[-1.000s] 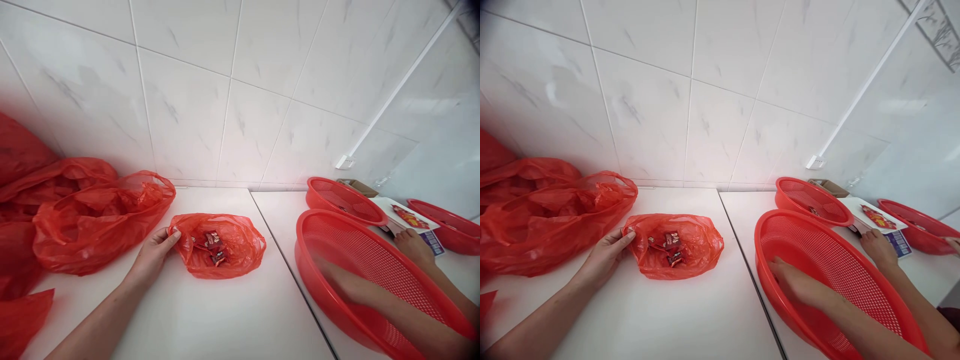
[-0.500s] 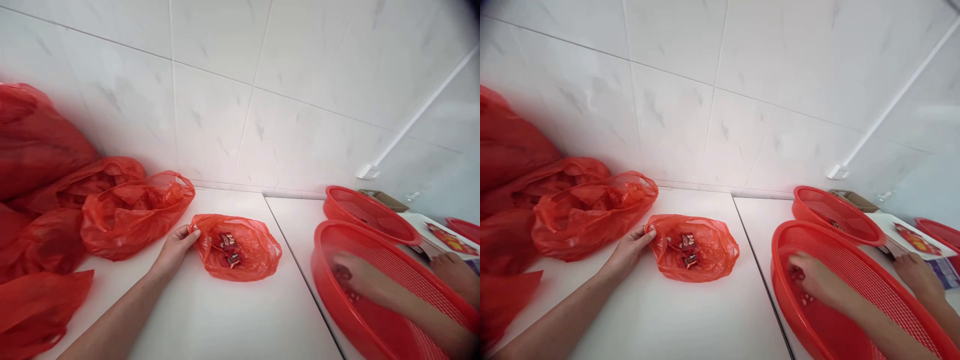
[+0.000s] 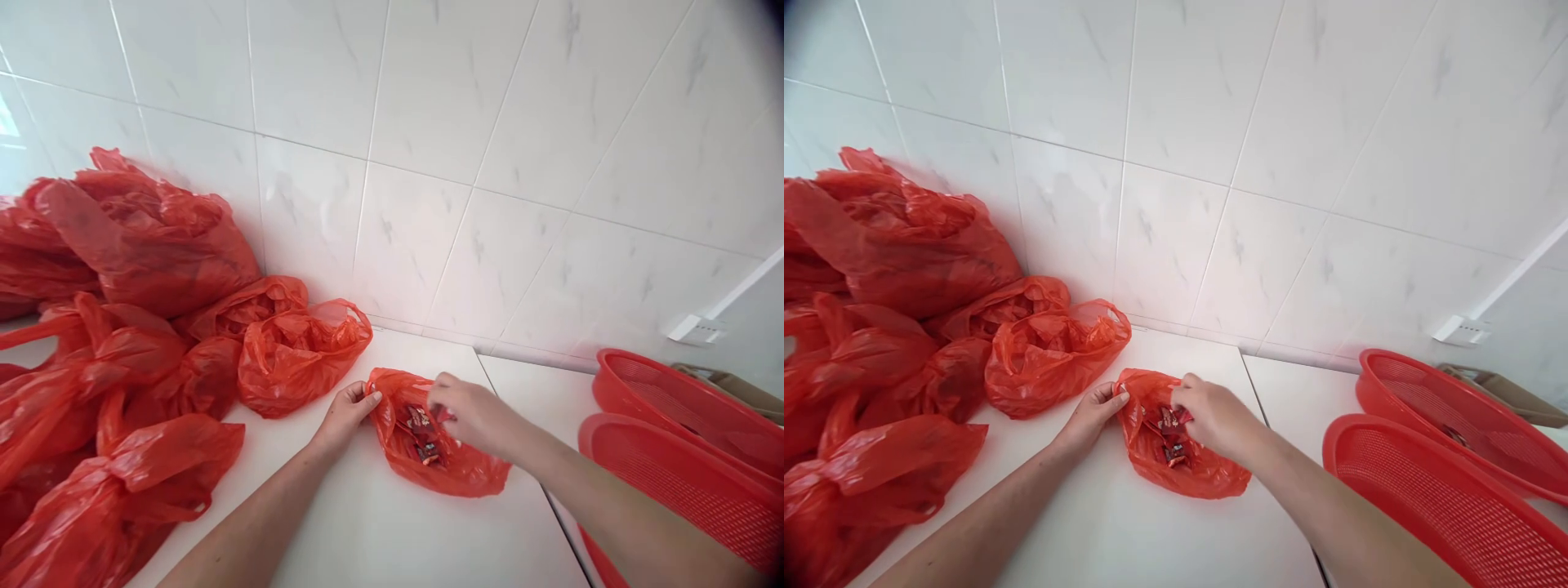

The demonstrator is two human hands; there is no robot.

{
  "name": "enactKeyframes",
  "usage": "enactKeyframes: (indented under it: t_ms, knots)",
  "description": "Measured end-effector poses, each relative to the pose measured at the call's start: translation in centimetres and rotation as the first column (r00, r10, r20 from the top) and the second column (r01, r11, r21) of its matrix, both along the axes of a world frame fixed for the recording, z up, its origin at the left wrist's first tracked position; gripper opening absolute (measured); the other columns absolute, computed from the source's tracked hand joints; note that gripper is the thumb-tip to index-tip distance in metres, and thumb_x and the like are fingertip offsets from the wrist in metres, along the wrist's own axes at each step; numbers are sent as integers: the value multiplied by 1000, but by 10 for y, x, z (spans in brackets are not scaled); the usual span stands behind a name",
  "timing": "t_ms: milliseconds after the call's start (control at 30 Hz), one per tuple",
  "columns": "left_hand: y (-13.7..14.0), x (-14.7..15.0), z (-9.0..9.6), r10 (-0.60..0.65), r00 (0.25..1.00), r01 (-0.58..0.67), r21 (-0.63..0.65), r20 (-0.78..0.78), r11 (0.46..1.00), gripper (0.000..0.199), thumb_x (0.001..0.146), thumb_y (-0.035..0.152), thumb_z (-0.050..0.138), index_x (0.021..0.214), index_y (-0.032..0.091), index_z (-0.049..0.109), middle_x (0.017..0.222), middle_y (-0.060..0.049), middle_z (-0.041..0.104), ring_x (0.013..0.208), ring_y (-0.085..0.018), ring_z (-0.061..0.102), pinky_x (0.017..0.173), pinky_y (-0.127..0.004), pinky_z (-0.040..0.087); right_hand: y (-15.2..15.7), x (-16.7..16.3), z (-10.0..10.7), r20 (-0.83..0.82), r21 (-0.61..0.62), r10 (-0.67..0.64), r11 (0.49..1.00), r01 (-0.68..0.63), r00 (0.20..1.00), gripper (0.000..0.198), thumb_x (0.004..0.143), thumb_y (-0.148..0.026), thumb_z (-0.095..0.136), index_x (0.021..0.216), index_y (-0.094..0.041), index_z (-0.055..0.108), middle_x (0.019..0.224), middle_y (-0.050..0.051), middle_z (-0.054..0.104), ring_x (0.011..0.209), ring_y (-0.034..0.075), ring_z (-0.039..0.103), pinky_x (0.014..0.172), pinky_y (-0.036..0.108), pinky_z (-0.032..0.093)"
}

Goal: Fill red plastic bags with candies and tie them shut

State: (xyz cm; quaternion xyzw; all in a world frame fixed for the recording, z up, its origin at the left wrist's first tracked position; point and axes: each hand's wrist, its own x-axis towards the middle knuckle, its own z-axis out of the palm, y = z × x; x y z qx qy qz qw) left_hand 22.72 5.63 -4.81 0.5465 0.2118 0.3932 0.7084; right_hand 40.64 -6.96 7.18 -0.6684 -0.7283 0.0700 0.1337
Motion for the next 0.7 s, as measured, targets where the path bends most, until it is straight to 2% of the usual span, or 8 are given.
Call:
enactKeyframes:
  t_ms: [133,233,300,367,433,533,633,700]
  knots:
    - [2,1,-3,-1,1000,1,-6,7,1000,31,69,45,72,75,16,62,78,-4,68,70,-17,60,69,-29,46,23,-12,-15,-24,-78,19,997,-21,1000,21,66,-11,57,81,-25,62,93,-4,62,71,14,57,60,24,40]
    - [3,2,-5,3,1000,-2,-37,16,999,31,68,44,73,71,16,59,76,-4,67,69,-17,60,67,-28,45,13,-9,-15,-160,20,-160,986,165,974,26,78,-29,55,104,-30,60,114,-1,58,92,17,60,74,28,46]
    - [3,2,-6,14,1000,-12,-62,27,998,31,68,42,74,68,17,57,72,-2,65,65,-15,58,65,-27,44,-2,-3,-21,-274,175,-316,912,370,908,31,84,-39,49,112,-30,57,124,3,53,107,20,55,84,32,46]
    - [1,2,-5,30,999,-27,-83,42,996,31,66,41,75,66,17,56,70,-1,64,62,-14,56,63,-26,42,-19,6,-35,-315,331,-433,784,525,845,37,83,-45,49,115,-27,55,130,6,48,119,23,47,93,36,43]
    - [-1,1,-3,45,997,-39,-96,56,995,31,65,40,75,65,17,56,68,0,63,61,-14,55,61,-26,41,-33,20,-56,-305,401,-537,677,618,786,50,81,-50,51,122,-23,50,132,11,45,124,28,41,98,42,39]
    - [-3,1,0,60,996,-52,-113,67,992,31,65,40,75,65,17,55,66,0,62,59,-14,55,59,-25,41,-47,42,-88,-363,313,-646,594,741,671,72,75,-59,53,133,-18,40,134,17,43,123,33,42,96,46,40]
    - [-2,2,-1,68,995,-58,-125,76,990,31,66,41,74,66,17,55,67,0,63,60,-14,56,60,-26,42,-52,54,-108,-479,78,-699,569,819,531,85,70,-65,55,137,-16,34,137,18,41,117,32,50,92,42,45]
    - [0,2,-3,72,994,-61,-132,84,989,31,67,42,74,66,17,55,68,0,63,61,-14,57,62,-26,43,-53,57,-112,-522,-55,-709,582,811,473,82,68,-64,58,131,-16,40,132,17,48,112,31,54,88,38,47]
